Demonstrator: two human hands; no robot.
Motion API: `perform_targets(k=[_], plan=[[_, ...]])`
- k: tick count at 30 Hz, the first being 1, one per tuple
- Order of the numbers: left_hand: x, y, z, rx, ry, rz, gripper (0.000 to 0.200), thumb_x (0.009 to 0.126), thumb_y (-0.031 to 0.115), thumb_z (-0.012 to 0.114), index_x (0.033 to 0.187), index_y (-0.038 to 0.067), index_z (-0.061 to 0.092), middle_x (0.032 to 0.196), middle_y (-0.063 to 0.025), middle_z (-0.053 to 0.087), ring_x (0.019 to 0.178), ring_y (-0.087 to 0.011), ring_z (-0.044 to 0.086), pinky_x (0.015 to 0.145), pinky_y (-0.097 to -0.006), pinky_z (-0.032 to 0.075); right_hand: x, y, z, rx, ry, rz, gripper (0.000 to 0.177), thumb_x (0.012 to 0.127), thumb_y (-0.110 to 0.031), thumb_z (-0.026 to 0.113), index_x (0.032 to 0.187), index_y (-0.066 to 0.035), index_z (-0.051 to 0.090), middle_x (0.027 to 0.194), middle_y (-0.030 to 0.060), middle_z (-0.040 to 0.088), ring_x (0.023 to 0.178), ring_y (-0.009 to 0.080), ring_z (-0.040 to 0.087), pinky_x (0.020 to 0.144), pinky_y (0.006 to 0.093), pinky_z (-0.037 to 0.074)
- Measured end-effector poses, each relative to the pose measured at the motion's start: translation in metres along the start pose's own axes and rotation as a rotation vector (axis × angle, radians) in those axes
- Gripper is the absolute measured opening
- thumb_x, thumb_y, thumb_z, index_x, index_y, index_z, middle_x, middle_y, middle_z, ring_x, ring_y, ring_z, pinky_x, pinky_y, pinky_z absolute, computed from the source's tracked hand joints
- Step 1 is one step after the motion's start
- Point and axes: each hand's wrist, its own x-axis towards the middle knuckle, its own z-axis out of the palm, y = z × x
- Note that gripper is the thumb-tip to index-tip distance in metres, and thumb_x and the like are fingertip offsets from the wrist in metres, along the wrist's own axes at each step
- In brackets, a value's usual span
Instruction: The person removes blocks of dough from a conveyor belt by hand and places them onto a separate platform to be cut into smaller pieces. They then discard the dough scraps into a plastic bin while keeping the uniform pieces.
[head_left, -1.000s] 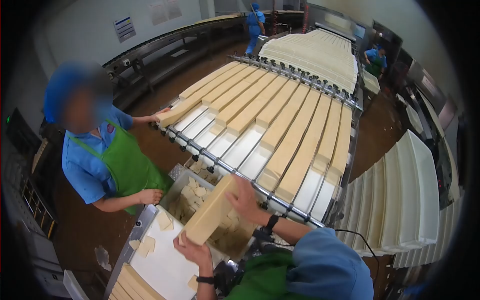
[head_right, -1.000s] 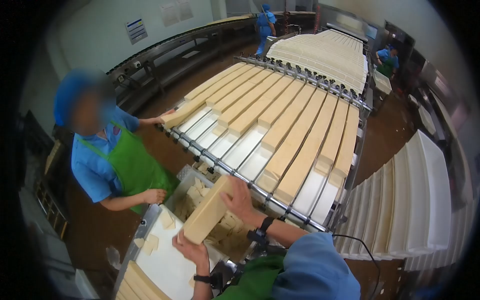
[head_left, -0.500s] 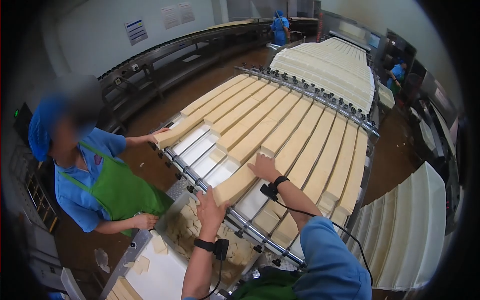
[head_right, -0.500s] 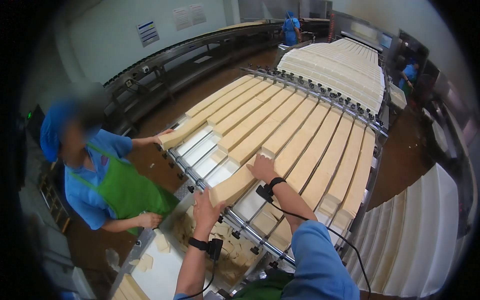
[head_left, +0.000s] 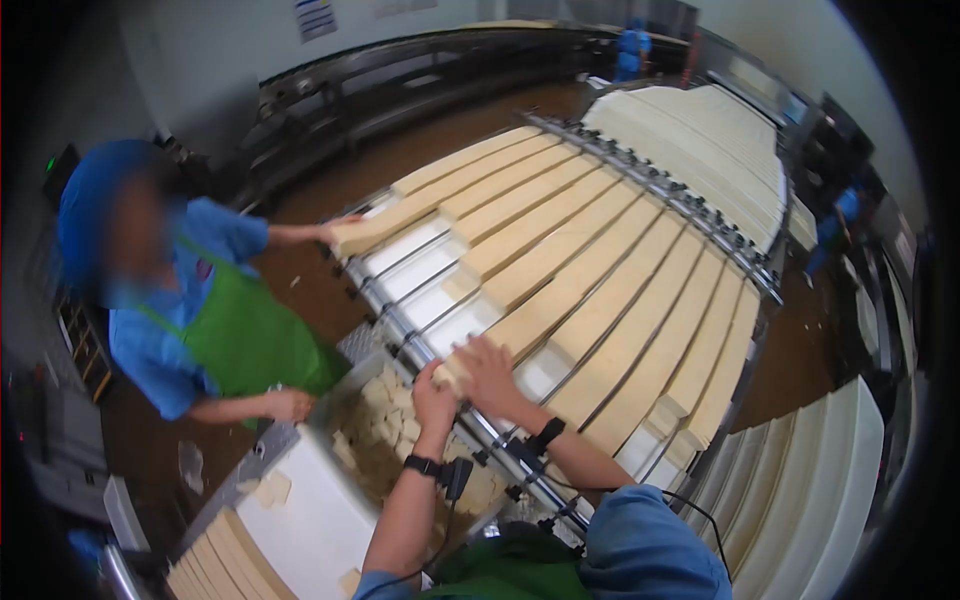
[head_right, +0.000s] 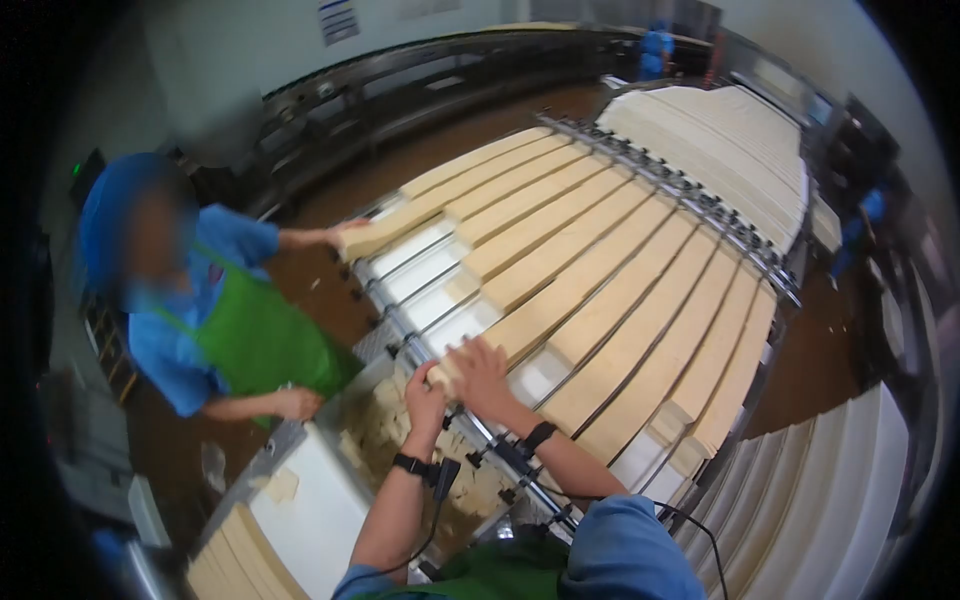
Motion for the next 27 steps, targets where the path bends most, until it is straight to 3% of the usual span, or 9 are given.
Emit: perform_targets(k=[3,6,9,10,15,18,21,24,27], plan=[[-0.013,0.035,-0.018,-0.114,-0.017,-0.116,0.040,0.078,-0.005,0.054,0.117,0.002,0.064,0.107,-0.0206,0.067,0.102,-0.0330,0.065,0.092,-0.0374,0.049,0.005,-0.015,-0.019,-0.159,-0.121,0.032,0.064,0.092,-0.030,0.052,0.152,-0.020,0.031,0.151,0.0189,0.034,0.142,0.0389,0.026,0.109,0.0700,0.014],[-0.033,0.022,-0.037,-0.041,0.104,-0.093,0.043,0.080,-0.003,0.057,0.123,0.004,0.059,0.120,-0.0232,0.059,0.115,-0.0376,0.057,0.099,-0.0402,0.045,0.005,-0.017,-0.012,-0.357,-0.171,0.022,0.069,0.090,-0.030,0.055,0.153,-0.024,0.028,0.155,0.0170,0.028,0.144,0.0388,0.023,0.109,0.0702,0.013],[-0.073,0.023,-0.084,0.212,0.230,0.197,0.049,0.082,0.001,0.061,0.130,0.006,0.053,0.135,-0.0246,0.046,0.123,-0.0410,0.048,0.104,-0.0418,0.041,0.003,-0.017,-0.008,-0.398,-0.213,0.018,0.068,0.091,-0.031,0.054,0.153,-0.024,0.028,0.156,0.0174,0.027,0.145,0.0388,0.022,0.110,0.0702,0.012],[-0.088,0.025,-0.108,0.171,0.155,0.090,0.054,0.082,0.004,0.064,0.134,0.006,0.048,0.144,-0.0239,0.036,0.128,-0.0427,0.042,0.108,-0.0441,0.036,0.004,-0.019,-0.009,-0.414,-0.213,0.030,0.068,0.091,-0.031,0.055,0.153,-0.023,0.028,0.156,0.0175,0.027,0.145,0.0388,0.021,0.110,0.0700,0.012],[-0.183,-0.028,-0.239,0.406,0.470,-0.004,0.049,0.084,0.006,0.063,0.132,0.003,0.050,0.139,-0.0247,0.038,0.129,-0.0428,0.037,0.110,-0.0482,0.031,0.011,-0.078,-0.013,-0.431,-0.047,-0.011,0.064,0.093,-0.031,0.056,0.150,-0.012,0.034,0.153,0.0204,0.031,0.142,0.0418,0.025,0.111,0.0653,0.016],[-0.254,-0.063,-0.309,0.599,0.877,-0.181,0.050,0.085,0.007,0.063,0.133,0.003,0.048,0.139,-0.0269,0.034,0.131,-0.0435,0.034,0.110,-0.0497,0.029,0.005,-0.146,0.036,0.021,0.025,-0.291,0.059,0.090,-0.022,0.062,0.141,-0.002,0.042,0.140,0.0226,0.044,0.130,0.0422,0.038,0.110,0.0562,0.026],[-0.319,-0.085,-0.356,0.770,1.175,-0.606,0.062,0.084,0.014,0.069,0.138,0.003,0.041,0.135,-0.0264,0.031,0.127,-0.0431,0.034,0.107,-0.0526,0.029,-0.014,-0.265,0.078,0.382,-0.323,-0.517,0.049,0.088,-0.015,0.064,0.131,0.003,0.049,0.124,0.0227,0.053,0.117,0.0407,0.046,0.105,0.0488,0.034],[-0.360,-0.096,-0.387,0.759,1.243,-0.859,0.069,0.080,0.019,0.074,0.137,0.001,0.041,0.131,-0.0269,0.032,0.121,-0.0434,0.039,0.104,-0.0514,0.033,-0.042,-0.366,0.136,0.601,-0.471,-0.744,0.042,0.088,-0.015,0.063,0.125,0.005,0.054,0.120,0.0227,0.055,0.113,0.0393,0.049,0.102,0.0450,0.039],[-0.386,-0.128,-0.411,0.546,1.129,-0.727,0.073,0.076,0.021,0.079,0.134,-0.002,0.041,0.128,-0.0275,0.033,0.117,-0.0441,0.041,0.102,-0.0495,0.036,-0.048,-0.448,0.194,0.689,-0.553,-0.845,0.043,0.087,-0.015,0.064,0.124,0.005,0.054,0.118,0.0221,0.055,0.111,0.0397,0.050,0.100,0.0444,0.040]])
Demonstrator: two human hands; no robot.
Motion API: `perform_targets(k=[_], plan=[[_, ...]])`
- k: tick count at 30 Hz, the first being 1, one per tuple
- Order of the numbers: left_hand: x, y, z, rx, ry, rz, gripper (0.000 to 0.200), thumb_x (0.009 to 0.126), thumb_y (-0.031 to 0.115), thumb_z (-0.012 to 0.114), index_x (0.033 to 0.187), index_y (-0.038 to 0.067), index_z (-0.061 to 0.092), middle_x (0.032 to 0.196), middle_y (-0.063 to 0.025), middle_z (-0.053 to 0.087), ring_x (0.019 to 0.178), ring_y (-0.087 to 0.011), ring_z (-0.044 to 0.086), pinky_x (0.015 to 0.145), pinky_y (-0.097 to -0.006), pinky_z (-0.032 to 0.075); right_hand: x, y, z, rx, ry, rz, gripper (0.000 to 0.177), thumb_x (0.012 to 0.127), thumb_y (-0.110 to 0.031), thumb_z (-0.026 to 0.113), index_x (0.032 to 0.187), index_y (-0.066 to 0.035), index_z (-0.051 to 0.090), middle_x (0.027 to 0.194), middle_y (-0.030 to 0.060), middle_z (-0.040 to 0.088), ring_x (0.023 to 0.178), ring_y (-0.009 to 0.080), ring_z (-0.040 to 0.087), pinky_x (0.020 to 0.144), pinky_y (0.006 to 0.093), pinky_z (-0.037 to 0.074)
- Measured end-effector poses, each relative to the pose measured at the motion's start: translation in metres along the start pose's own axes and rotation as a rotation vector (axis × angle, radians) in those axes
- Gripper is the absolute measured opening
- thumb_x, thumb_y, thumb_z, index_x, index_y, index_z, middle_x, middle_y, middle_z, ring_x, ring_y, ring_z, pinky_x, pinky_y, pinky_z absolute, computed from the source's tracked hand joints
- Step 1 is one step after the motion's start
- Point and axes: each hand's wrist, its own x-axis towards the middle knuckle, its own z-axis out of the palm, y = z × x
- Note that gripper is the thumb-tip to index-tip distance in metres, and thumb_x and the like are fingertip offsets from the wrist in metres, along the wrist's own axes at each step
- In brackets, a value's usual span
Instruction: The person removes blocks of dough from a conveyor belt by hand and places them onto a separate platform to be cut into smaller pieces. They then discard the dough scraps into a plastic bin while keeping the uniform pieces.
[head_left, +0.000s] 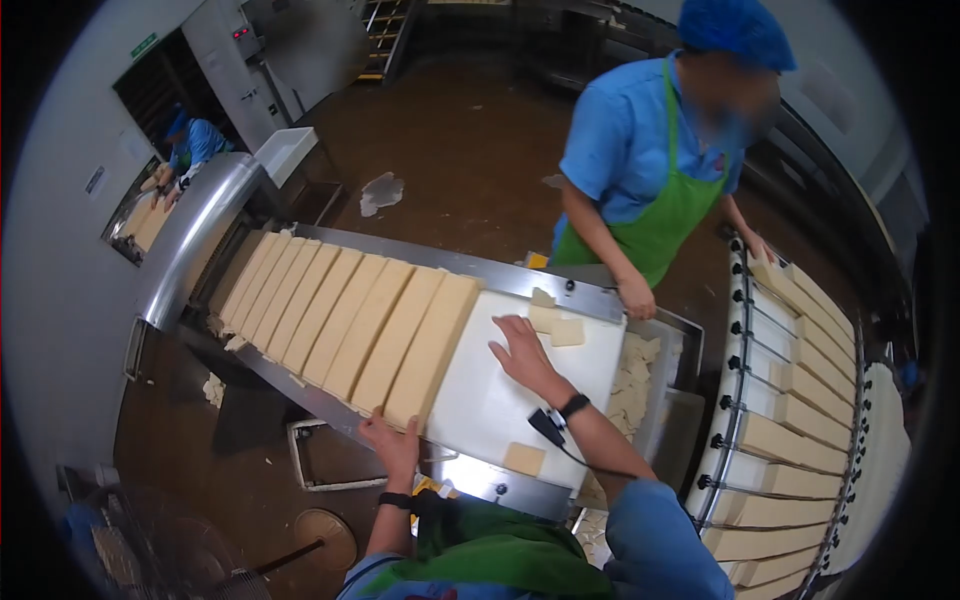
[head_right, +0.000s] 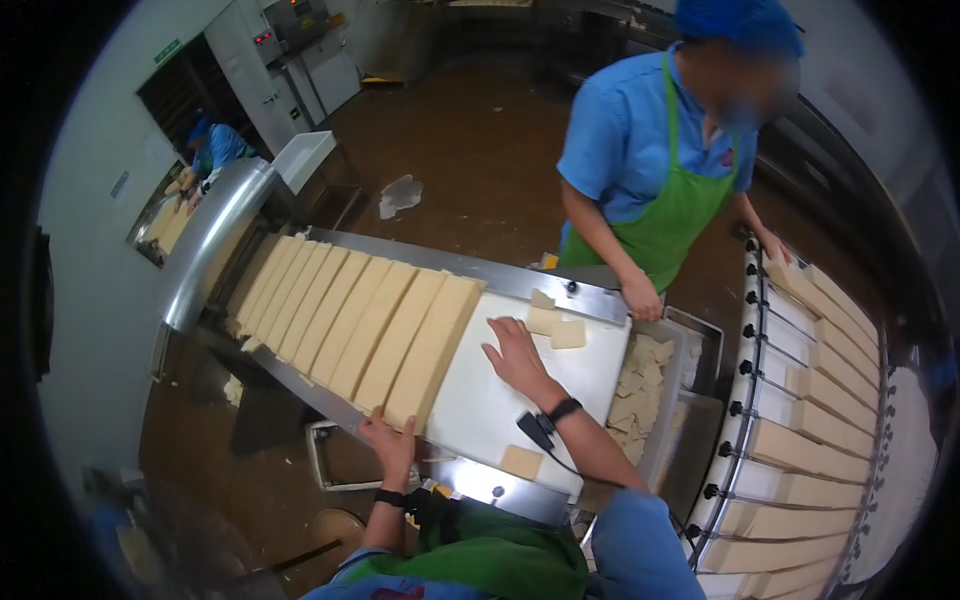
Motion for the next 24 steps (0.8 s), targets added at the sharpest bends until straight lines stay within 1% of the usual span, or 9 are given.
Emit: perform_targets(k=[4,6,7,11,15,17,18,22,24], plan=[[0.015,0.005,-0.001,-0.050,-0.092,0.139,0.074,0.071,0.020,0.082,0.129,-0.004,0.044,0.122,-0.0265,0.036,0.113,-0.0436,0.045,0.097,-0.0467,0.042,0.073,0.023,0.065,-0.138,-0.050,0.095,0.048,0.083,-0.021,0.068,0.123,0.003,0.056,0.120,0.0194,0.054,0.114,0.0358,0.048,0.097,0.0460,0.040],[0.013,0.013,-0.003,-0.011,-0.134,0.108,0.077,0.069,0.021,0.083,0.130,-0.004,0.042,0.121,-0.0256,0.036,0.112,-0.0429,0.045,0.096,-0.0465,0.043,0.097,0.030,0.082,-0.278,-0.079,0.177,0.050,0.081,-0.025,0.070,0.122,0.001,0.057,0.122,0.0173,0.053,0.116,0.0333,0.047,0.096,0.0470,0.039],[0.012,0.017,-0.003,0.007,-0.155,0.093,0.079,0.068,0.021,0.084,0.131,-0.004,0.042,0.120,-0.0252,0.037,0.111,-0.0426,0.045,0.095,-0.0464,0.043,0.104,0.033,0.086,-0.366,-0.132,0.216,0.051,0.079,-0.030,0.071,0.120,-0.002,0.059,0.121,0.0133,0.051,0.118,0.0293,0.043,0.096,0.0481,0.034],[0.007,0.027,0.003,0.027,-0.184,0.029,0.088,0.065,0.023,0.086,0.134,-0.001,0.038,0.120,-0.0227,0.038,0.110,-0.0416,0.046,0.095,-0.0469,0.042,0.124,0.027,0.096,-0.560,-0.160,0.321,0.048,0.080,-0.035,0.069,0.115,-0.003,0.062,0.115,0.0106,0.047,0.115,0.0272,0.040,0.094,0.0478,0.030],[0.010,0.037,0.006,0.054,-0.215,0.028,0.088,0.065,0.019,0.085,0.137,0.001,0.037,0.123,-0.0223,0.038,0.111,-0.0413,0.044,0.095,-0.0481,0.039,0.127,0.024,0.096,-0.605,-0.198,0.305,0.045,0.079,-0.039,0.069,0.106,-0.003,0.067,0.113,0.0127,0.053,0.115,0.0277,0.042,0.094,0.0480,0.032],[0.013,0.040,0.005,0.082,-0.245,0.034,0.085,0.064,0.018,0.084,0.135,0.002,0.040,0.121,-0.0229,0.038,0.110,-0.0421,0.045,0.095,-0.0478,0.040,0.118,0.030,0.087,-0.614,-0.194,0.219,0.045,0.078,-0.040,0.069,0.101,-0.002,0.068,0.110,0.0147,0.057,0.113,0.0288,0.046,0.094,0.0487,0.033],[0.014,0.041,0.004,0.095,-0.262,0.041,0.083,0.063,0.017,0.084,0.134,0.002,0.042,0.120,-0.0232,0.038,0.109,-0.0424,0.045,0.094,-0.0476,0.040,0.108,0.032,0.078,-0.615,-0.205,0.250,0.046,0.077,-0.041,0.069,0.101,-0.001,0.067,0.108,0.0161,0.059,0.110,0.0302,0.050,0.093,0.0498,0.034],[0.014,0.038,0.004,0.128,-0.332,0.272,0.081,0.063,0.014,0.083,0.134,0.010,0.046,0.120,-0.0206,0.041,0.108,-0.0407,0.045,0.093,-0.0474,0.040,0.033,0.034,0.013,-0.628,-0.183,0.393,0.048,0.076,-0.042,0.069,0.093,0.003,0.066,0.097,0.0222,0.063,0.091,0.0376,0.061,0.087,0.0528,0.040],[0.017,0.035,0.012,0.119,-0.385,0.416,0.079,0.062,0.014,0.084,0.133,0.014,0.049,0.124,-0.0197,0.042,0.108,-0.0405,0.046,0.091,-0.0491,0.041,-0.023,0.047,-0.019,-0.468,-0.111,0.502,0.053,0.079,-0.044,0.069,0.096,0.006,0.063,0.098,0.0248,0.062,0.088,0.0408,0.061,0.090,0.0515,0.041]])
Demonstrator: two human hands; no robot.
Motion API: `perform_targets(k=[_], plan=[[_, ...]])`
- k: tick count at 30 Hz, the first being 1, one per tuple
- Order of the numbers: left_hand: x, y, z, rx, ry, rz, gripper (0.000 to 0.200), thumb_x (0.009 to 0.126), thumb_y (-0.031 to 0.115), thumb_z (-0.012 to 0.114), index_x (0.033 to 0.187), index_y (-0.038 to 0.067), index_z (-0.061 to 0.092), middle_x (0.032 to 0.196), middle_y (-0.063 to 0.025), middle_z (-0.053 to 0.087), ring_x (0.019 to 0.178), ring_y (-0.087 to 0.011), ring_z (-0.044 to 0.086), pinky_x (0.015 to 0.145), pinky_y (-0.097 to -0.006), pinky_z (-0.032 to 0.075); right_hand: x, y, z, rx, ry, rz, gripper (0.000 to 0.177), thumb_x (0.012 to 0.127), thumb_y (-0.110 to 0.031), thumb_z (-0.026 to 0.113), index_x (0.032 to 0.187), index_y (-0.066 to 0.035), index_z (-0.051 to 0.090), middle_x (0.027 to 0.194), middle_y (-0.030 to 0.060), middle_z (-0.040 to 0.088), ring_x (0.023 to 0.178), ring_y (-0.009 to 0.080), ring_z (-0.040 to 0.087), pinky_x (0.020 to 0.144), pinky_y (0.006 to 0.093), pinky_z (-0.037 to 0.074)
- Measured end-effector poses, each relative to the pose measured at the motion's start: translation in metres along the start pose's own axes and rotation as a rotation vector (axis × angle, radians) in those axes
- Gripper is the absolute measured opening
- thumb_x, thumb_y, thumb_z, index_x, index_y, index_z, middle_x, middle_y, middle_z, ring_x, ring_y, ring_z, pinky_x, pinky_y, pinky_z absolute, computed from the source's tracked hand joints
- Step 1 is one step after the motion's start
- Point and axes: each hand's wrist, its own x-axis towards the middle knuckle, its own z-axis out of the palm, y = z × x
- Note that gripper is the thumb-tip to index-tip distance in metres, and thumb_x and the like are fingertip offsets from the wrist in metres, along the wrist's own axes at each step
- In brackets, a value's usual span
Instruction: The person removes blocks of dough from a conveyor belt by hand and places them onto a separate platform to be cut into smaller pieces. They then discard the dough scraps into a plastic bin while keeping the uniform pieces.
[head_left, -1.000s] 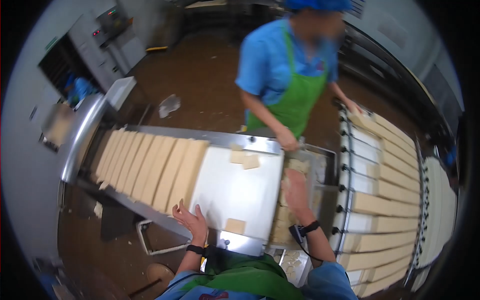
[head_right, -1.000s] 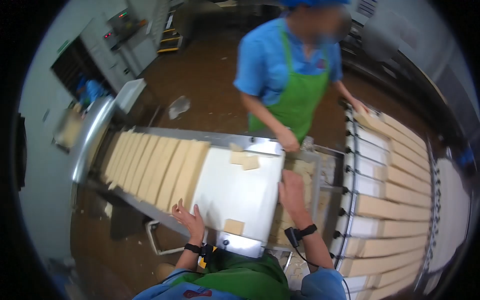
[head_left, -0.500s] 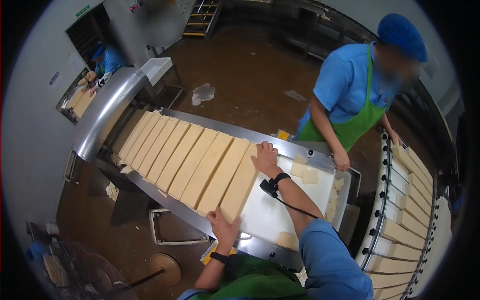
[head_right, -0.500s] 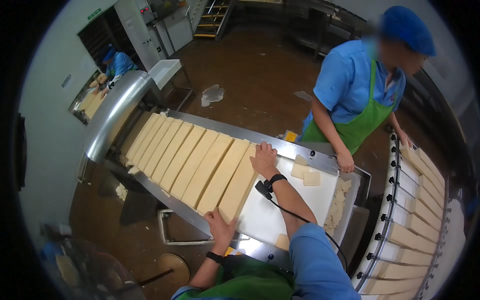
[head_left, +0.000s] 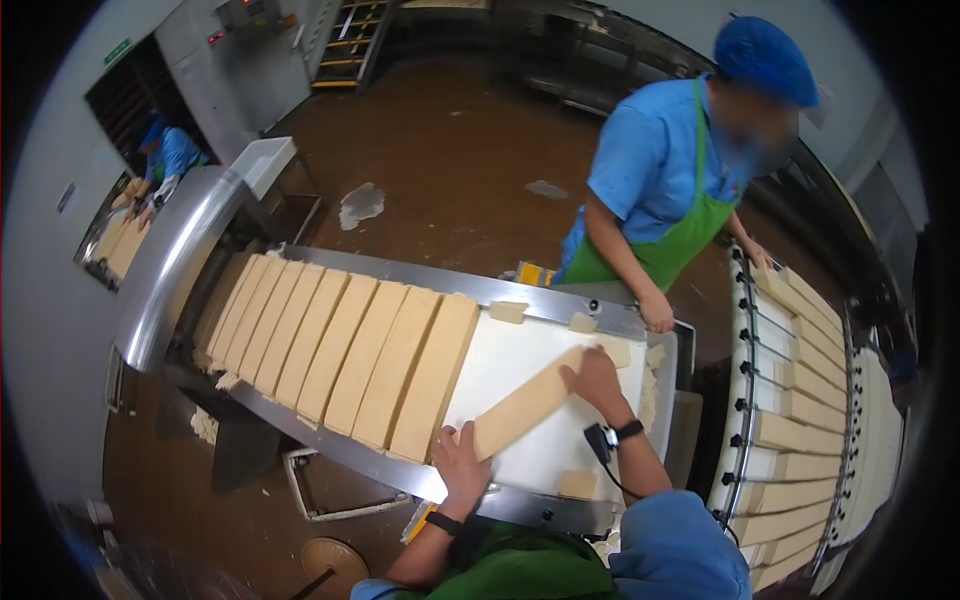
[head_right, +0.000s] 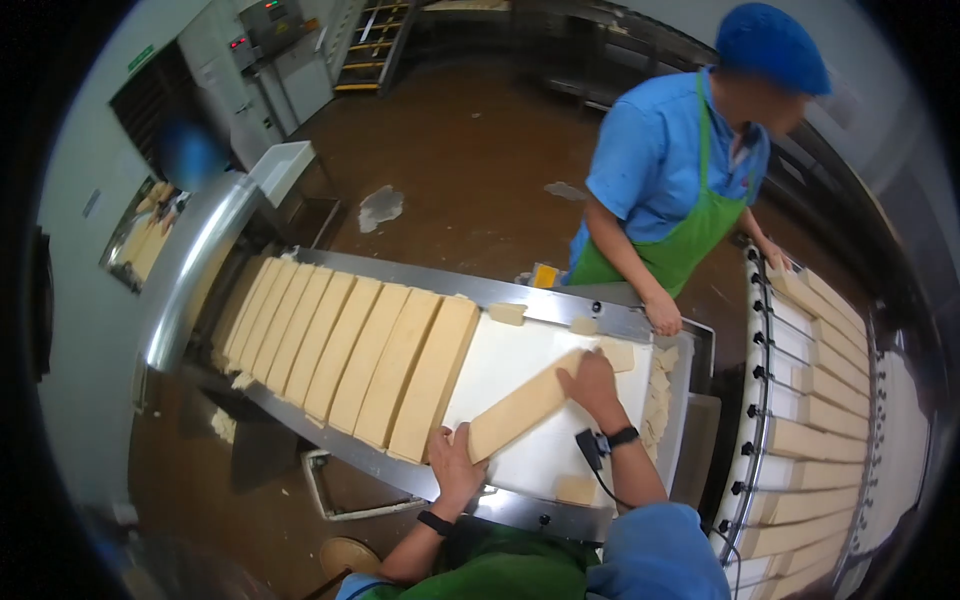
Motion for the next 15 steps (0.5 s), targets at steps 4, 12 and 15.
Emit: perform_targets(k=[4,12,15], plan=[[0.023,-0.001,-0.007,-0.018,-0.286,0.134,0.089,0.060,0.020,0.086,0.139,0.019,0.045,0.126,-0.0179,0.044,0.112,-0.0423,0.047,0.094,-0.0510,0.042,-0.083,0.031,-0.014,-0.007,0.226,0.352,0.051,0.084,-0.041,0.068,0.099,0.007,0.059,0.092,0.0249,0.061,0.091,0.0419,0.057,0.089,0.0488,0.043],[0.019,0.010,0.004,0.079,-0.266,0.173,0.084,0.056,0.023,0.086,0.130,0.011,0.048,0.129,-0.0253,0.044,0.117,-0.0429,0.048,0.098,-0.0512,0.041,-0.121,0.012,0.027,0.170,0.512,0.384,0.054,0.085,-0.039,0.065,0.113,0.007,0.056,0.104,0.0241,0.060,0.097,0.0394,0.055,0.087,0.0490,0.044],[-0.002,0.021,0.001,0.092,-0.185,0.189,0.070,0.063,0.013,0.081,0.126,0.007,0.051,0.130,-0.0235,0.042,0.110,-0.0416,0.051,0.096,-0.0453,0.043,-0.162,-0.005,0.011,0.262,0.578,0.431,0.058,0.088,-0.036,0.064,0.125,0.006,0.050,0.117,0.0255,0.055,0.107,0.0414,0.052,0.095,0.0479,0.042]])
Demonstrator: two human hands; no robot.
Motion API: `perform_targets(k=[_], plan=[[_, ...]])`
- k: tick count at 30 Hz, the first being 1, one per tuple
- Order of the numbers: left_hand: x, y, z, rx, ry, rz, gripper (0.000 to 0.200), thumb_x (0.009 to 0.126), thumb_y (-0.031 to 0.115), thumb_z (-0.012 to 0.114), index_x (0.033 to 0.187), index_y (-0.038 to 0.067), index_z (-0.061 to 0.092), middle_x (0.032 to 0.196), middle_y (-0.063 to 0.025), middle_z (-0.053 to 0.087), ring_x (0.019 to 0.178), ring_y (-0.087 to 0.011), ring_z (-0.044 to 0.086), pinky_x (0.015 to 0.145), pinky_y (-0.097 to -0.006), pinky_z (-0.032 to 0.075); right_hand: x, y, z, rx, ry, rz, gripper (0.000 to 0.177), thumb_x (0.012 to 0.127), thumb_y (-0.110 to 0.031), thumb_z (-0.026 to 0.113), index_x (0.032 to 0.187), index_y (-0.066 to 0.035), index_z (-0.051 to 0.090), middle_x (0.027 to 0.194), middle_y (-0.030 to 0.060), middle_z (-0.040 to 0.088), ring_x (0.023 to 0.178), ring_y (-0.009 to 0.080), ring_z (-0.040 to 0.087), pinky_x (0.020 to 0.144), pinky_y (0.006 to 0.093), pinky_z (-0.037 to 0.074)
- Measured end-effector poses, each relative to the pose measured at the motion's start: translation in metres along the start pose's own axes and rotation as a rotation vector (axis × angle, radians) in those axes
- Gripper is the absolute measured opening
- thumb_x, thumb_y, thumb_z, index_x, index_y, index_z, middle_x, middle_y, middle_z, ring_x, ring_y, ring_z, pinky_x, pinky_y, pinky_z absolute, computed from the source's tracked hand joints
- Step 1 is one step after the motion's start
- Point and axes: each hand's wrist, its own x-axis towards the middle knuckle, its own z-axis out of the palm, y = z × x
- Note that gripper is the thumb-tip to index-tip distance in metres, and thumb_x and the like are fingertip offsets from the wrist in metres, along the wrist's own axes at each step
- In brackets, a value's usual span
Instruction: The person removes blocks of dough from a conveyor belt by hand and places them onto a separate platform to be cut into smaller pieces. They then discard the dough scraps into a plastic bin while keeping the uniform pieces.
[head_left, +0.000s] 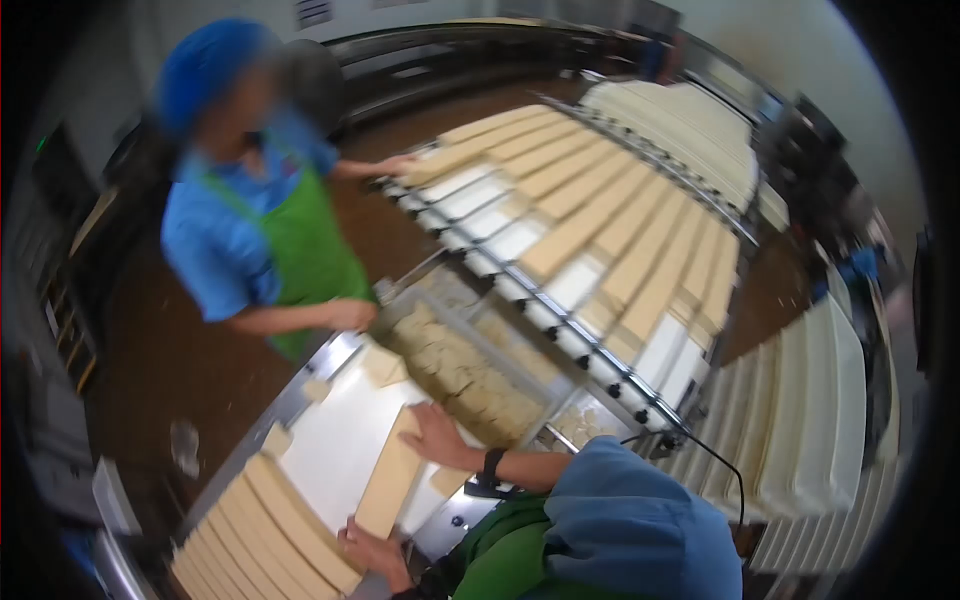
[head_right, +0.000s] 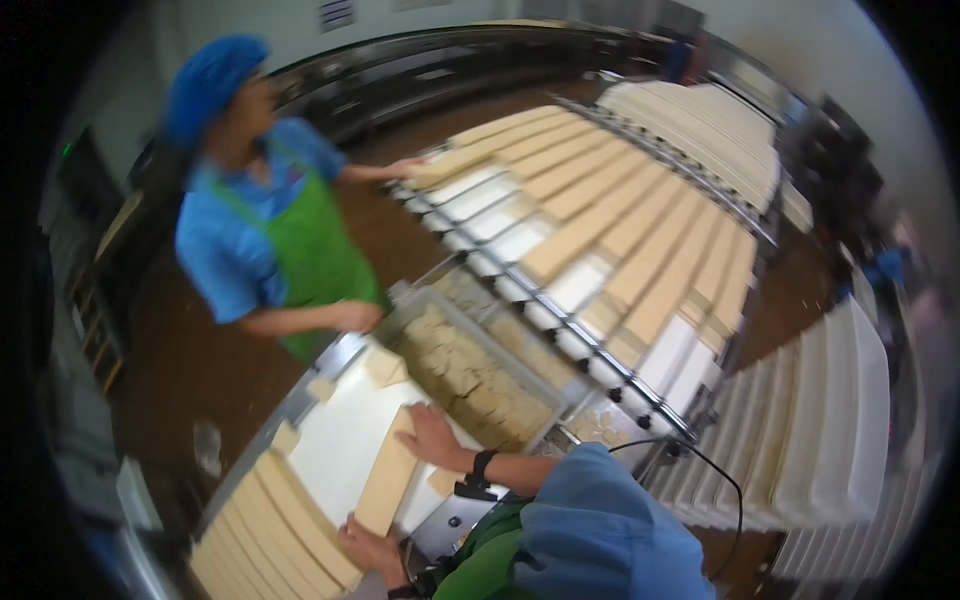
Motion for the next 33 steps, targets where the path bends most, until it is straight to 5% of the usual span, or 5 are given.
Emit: perform_targets(k=[7,17,20,26,33], plan=[[-0.033,0.089,0.037,-0.239,0.200,0.512,0.061,0.069,0.002,0.066,0.128,0.006,0.052,0.134,-0.0228,0.037,0.119,-0.0438,0.045,0.100,-0.0470,0.041,-0.052,0.054,-0.137,0.103,0.411,0.157,0.055,0.086,-0.029,0.067,0.127,0.003,0.048,0.116,0.0231,0.054,0.110,0.0420,0.049,0.096,0.0476,0.041],[-0.142,0.346,0.042,-0.220,-0.398,0.909,0.074,0.066,0.011,0.082,0.132,0.010,0.050,0.130,-0.0229,0.039,0.118,-0.0424,0.043,0.096,-0.0470,0.040,-0.110,0.233,-0.366,-0.003,0.917,0.496,0.037,0.089,-0.024,0.064,0.116,0.000,0.057,0.103,0.0204,0.061,0.099,0.0393,0.059,0.088,0.0438,0.047],[-0.167,0.369,0.064,-0.258,-0.595,0.987,0.080,0.066,0.022,0.086,0.135,0.010,0.047,0.125,-0.0213,0.042,0.112,-0.0418,0.047,0.092,-0.0478,0.042,-0.123,0.274,-0.403,-0.119,0.822,0.486,0.040,0.090,-0.029,0.062,0.116,0.001,0.057,0.105,0.0215,0.063,0.100,0.0403,0.060,0.087,0.0441,0.047],[-0.171,0.390,0.101,-0.333,-0.871,0.937,0.065,0.084,0.024,0.073,0.138,0.005,0.041,0.120,-0.0224,0.045,0.108,-0.0397,0.053,0.091,-0.0450,0.045,-0.110,0.303,-0.436,-0.506,0.200,0.713,0.062,0.089,-0.052,0.057,0.116,0.003,0.060,0.101,0.0217,0.067,0.099,0.0347,0.063,0.090,0.0491,0.038],[-0.170,0.394,0.095,-0.343,-0.963,0.802,0.059,0.090,0.021,0.065,0.140,0.005,0.039,0.119,-0.0226,0.047,0.108,-0.0354,0.052,0.090,-0.0397,0.047,-0.109,0.310,-0.437,-0.558,0.132,0.746,0.068,0.088,-0.059,0.054,0.116,0.002,0.059,0.104,0.0217,0.066,0.103,0.0339,0.060,0.092,0.0523,0.033]])
